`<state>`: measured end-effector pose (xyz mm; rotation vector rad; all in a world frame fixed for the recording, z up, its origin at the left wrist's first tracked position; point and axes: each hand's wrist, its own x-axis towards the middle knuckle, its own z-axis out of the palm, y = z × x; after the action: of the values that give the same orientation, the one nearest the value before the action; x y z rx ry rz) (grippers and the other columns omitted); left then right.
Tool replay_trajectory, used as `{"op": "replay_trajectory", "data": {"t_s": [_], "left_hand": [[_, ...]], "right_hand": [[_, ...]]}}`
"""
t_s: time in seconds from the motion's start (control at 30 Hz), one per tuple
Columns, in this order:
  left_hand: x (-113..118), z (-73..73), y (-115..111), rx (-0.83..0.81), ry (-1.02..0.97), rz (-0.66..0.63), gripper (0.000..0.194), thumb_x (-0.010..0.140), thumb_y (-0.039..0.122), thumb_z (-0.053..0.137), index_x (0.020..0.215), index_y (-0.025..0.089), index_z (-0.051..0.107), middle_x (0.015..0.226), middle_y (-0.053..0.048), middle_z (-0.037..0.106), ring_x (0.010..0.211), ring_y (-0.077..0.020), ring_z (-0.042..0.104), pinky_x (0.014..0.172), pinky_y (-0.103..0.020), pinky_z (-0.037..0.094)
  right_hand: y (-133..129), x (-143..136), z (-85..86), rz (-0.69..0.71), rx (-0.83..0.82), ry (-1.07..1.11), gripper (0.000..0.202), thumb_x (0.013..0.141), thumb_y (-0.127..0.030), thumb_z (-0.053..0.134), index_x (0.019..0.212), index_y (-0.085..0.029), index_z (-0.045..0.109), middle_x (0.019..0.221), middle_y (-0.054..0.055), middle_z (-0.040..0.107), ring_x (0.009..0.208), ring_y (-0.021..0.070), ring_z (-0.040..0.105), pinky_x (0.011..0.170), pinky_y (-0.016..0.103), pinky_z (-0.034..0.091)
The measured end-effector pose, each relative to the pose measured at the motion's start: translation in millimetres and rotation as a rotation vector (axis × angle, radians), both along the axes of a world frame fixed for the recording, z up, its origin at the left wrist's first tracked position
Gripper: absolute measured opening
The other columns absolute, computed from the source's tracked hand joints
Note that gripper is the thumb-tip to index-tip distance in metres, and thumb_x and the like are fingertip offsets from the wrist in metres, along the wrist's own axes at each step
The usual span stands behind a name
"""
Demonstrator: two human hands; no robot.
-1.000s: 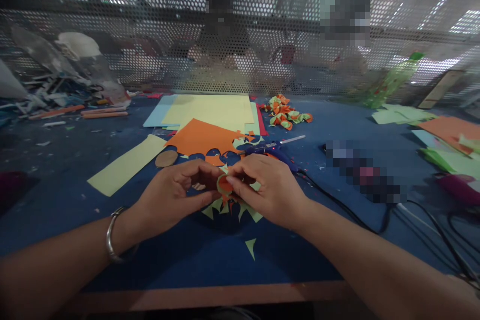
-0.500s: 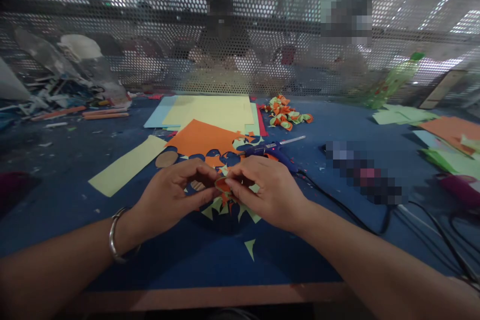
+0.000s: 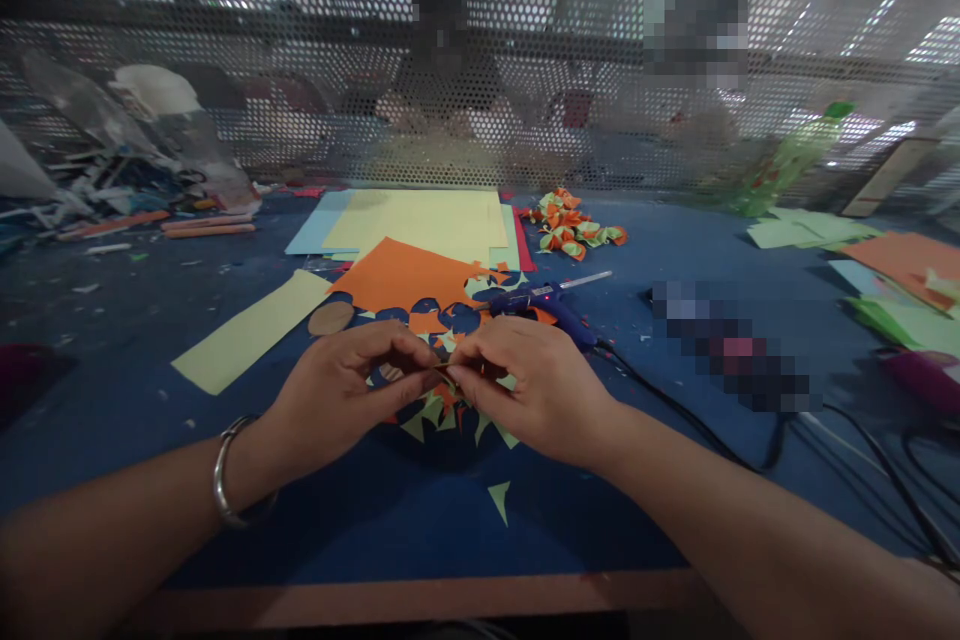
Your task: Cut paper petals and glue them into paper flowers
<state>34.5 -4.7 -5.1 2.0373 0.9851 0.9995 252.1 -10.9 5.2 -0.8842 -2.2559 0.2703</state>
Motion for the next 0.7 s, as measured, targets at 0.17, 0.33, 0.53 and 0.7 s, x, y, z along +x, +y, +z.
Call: {"op": "replay_trajectory", "data": {"t_s": [0.17,0.33,0.53,0.7], "left_hand": [[-0.8,0.5,1.2,-0.07,-0.015,-0.011,0.007,0.085,0.013,0.067,0.083,0.018,0.07,0.076,0.002,0.069,0.067,-0.0069,0.06,0.059,-0.016,0.046],[-0.6,0.2,3.3,-0.228,-0.087,-0.004,0.005,0.085,0.02,0.069,0.084,0.016,0.067,0.077,0.0,0.067,0.065,-0.0079,0.059,0.056,-0.017,0.047],[-0.9,-4.2,5.0,-0.297,-0.115,-0.029,0.011,0.085,0.025,0.07,0.083,0.016,0.064,0.074,0.001,0.064,0.063,-0.0081,0.056,0.056,-0.019,0.045],[-1.5,-6.7,5.9,-0.349,-0.12,-0.044,0.016,0.087,0.031,0.07,0.085,0.017,0.062,0.073,0.001,0.062,0.063,-0.0089,0.055,0.057,-0.021,0.045]], "right_hand": [[0.2,0.4,3.7,0.035,-0.045,0.004,0.013,0.095,-0.017,0.061,0.088,-0.016,0.072,0.072,-0.001,0.066,0.064,0.0094,0.059,0.063,0.022,0.046],[0.5,1.2,2.3,0.058,-0.082,0.012,0.011,0.096,-0.019,0.062,0.092,-0.016,0.072,0.075,0.0,0.068,0.067,0.0087,0.061,0.064,0.021,0.047],[-0.3,2.1,1.9,0.059,-0.092,0.008,0.009,0.095,-0.02,0.064,0.093,-0.017,0.072,0.075,0.0,0.069,0.065,0.0093,0.062,0.063,0.021,0.048],[0.2,1.4,2.8,0.05,-0.071,0.0,0.011,0.095,-0.019,0.062,0.091,-0.018,0.073,0.073,-0.001,0.069,0.065,0.0097,0.062,0.063,0.022,0.047]]}}
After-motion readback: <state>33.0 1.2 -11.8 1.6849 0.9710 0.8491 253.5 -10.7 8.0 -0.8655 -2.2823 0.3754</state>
